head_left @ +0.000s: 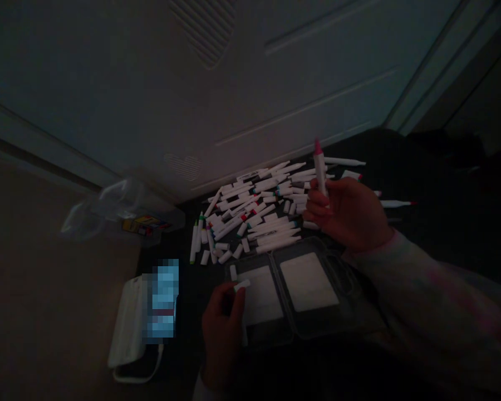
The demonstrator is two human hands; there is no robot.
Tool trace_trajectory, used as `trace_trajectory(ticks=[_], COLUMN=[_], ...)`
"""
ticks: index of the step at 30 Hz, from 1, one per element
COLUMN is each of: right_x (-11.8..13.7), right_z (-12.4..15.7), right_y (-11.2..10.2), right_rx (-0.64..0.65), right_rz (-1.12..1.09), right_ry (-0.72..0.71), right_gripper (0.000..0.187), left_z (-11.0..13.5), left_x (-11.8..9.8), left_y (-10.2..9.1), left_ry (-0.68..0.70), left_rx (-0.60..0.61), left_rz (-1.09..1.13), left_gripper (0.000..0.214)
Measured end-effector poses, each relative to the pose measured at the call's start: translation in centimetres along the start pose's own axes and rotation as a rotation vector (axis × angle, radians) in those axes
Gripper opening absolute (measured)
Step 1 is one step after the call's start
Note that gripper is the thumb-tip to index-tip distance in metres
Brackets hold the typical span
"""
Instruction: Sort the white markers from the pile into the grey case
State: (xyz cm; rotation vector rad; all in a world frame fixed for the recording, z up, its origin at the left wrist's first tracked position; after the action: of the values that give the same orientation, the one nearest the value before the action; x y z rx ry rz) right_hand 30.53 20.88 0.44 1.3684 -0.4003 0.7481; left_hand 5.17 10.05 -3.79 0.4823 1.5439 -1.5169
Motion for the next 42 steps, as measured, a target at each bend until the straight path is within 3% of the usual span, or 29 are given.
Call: trace_trajectory(ticks=[6, 14, 19, 26, 28, 32, 38, 42], right_x=[2.7, 3.3, 3.2, 2.6, 2.5, 3.3, 7.3, 8.5], right_z=[0.0, 0.1, 0.1, 0.2, 0.1, -0.1, 0.6, 1.0], right_y=[-1.5, -2.1, -2.0, -1.4, -1.3, -1.8, -4.1, -5.2], right_rx=[-0.081, -0.123, -0.094, -0.067, -0.068, -0.098, -0.113, -0.134], right_rz=[-0.055, -0.115, -0.179, -0.211, -0.205, -0.232, -0.346, -0.366], right_ry=[-0.149, -0.184, -0.183, -0.165, -0.158, -0.189, -0.411, -0.493], right_gripper=[0.017, 0.014, 0.016, 0.015, 0.014, 0.012, 0.012, 0.013], left_z=[-0.5, -2.4, -3.4, -4.6, -5.3, -7.2, -9.3, -9.5], left_x=[-0.6, -2.6, -6.4, -10.1, -10.4, -10.1, -9.2, -9.0], left_y=[-0.6, -0.7, -0.2, 3.2, 3.7, 3.6, 3.3, 3.9], left_ry=[-0.066, 0.1, 0.349, 0.759, 0.802, 0.759, 0.789, 0.843], left_rx=[-0.004, 0.03, 0.042, 0.117, 0.108, 0.087, 0.108, 0.144], left_rz=[0.065, -0.021, -0.151, -0.463, -0.534, -0.67, -0.792, -0.87], left_gripper=[0.037, 0.036, 0.026, 0.02, 0.02, 0.021, 0.021, 0.025])
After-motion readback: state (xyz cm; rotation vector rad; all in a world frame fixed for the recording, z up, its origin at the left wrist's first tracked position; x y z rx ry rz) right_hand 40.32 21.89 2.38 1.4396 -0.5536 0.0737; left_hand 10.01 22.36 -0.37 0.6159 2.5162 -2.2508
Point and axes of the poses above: each hand's wrist, its own z-axis away from the middle knuckle, its own y-axis out of the palm, x = y × z, the point moved 8 cm from there along -z, towards the middle knuckle, and after that the axes turned 1 degree about z, right-handed, at the moved point
